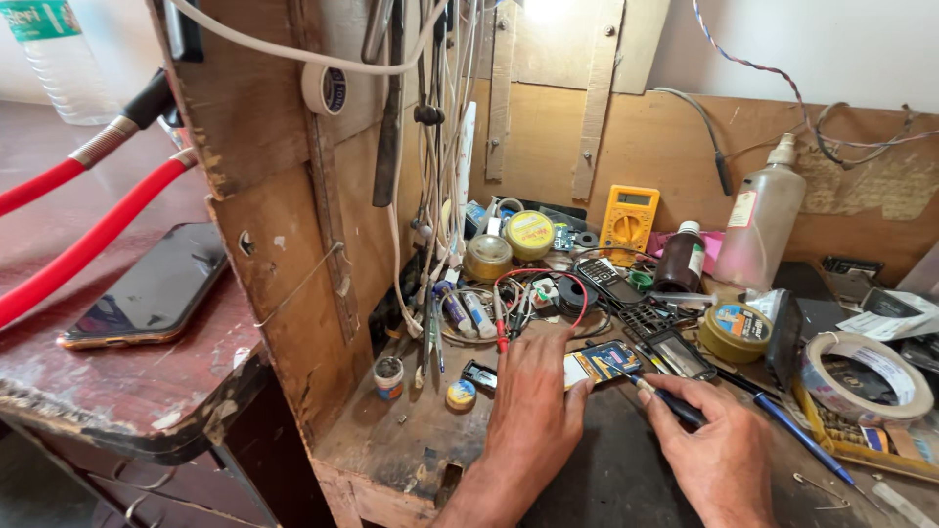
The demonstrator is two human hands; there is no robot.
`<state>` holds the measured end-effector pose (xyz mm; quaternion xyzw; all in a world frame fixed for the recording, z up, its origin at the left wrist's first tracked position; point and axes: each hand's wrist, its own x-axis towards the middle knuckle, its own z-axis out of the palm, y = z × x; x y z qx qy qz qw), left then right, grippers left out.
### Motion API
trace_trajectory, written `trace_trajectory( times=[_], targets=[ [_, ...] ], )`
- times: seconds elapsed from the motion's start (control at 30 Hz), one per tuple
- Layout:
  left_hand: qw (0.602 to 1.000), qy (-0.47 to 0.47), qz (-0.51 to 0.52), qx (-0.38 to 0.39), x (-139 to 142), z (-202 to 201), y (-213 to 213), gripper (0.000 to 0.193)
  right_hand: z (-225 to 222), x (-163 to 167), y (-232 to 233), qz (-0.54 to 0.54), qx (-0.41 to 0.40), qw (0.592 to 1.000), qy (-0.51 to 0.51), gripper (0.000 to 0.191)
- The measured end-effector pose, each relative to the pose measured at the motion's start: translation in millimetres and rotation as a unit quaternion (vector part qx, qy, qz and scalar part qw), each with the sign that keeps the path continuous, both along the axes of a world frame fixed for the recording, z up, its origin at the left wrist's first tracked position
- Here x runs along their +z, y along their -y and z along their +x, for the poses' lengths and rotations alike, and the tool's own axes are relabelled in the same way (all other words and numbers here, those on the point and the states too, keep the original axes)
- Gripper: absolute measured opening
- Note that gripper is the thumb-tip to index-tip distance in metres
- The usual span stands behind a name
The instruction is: The person disassembles a small electronic device, removes a battery, and uses a screwdriver and soldering iron to work on the internal components on a cluttered workbench.
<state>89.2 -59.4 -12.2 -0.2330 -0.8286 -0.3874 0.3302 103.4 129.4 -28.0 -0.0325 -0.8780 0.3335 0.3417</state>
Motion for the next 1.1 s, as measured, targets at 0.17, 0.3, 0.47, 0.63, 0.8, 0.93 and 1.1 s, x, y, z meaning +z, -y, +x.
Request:
trace_trajectory(
  times=[0.17,0.3,0.47,0.63,0.8,0.93,1.1],
  targets=[
    [0.998,0.058,-0.007,-0.007,-17.1,-21.1,-3.4,0.064,-10.0,-5.4,4.4,-0.001,0.005,1.000,0.007,0.027],
    [0.996,0.084,-0.005,0.006,-26.3,-26.6,-1.6,0.065,-14.9,-8.4,9.5,0.018,0.023,1.000,0.000,0.028],
    [0.998,0.062,-0.021,0.012,-27.1,-26.1,5.1,0.066,-13.3,-7.1,20.3,0.046,0.033,0.998,-0.019,0.026],
    [0.998,0.051,-0.020,0.015,-31.4,-22.9,8.0,0.064,-6.0,-6.8,23.9,0.080,0.064,0.994,-0.027,0.025],
    [0.998,0.050,-0.011,0.021,-36.2,-19.9,9.6,0.064,7.5,-8.3,25.0,0.079,0.103,0.992,-0.006,0.022],
    [0.998,0.055,-0.009,0.022,-34.4,-18.6,8.4,0.065,11.3,-1.8,19.3,0.066,0.098,0.991,0.062,0.024],
    [0.999,0.048,-0.002,0.026,-32.3,-18.8,6.6,0.065,17.4,1.8,6.6,0.104,0.119,0.986,0.054,0.024]
  ],
)
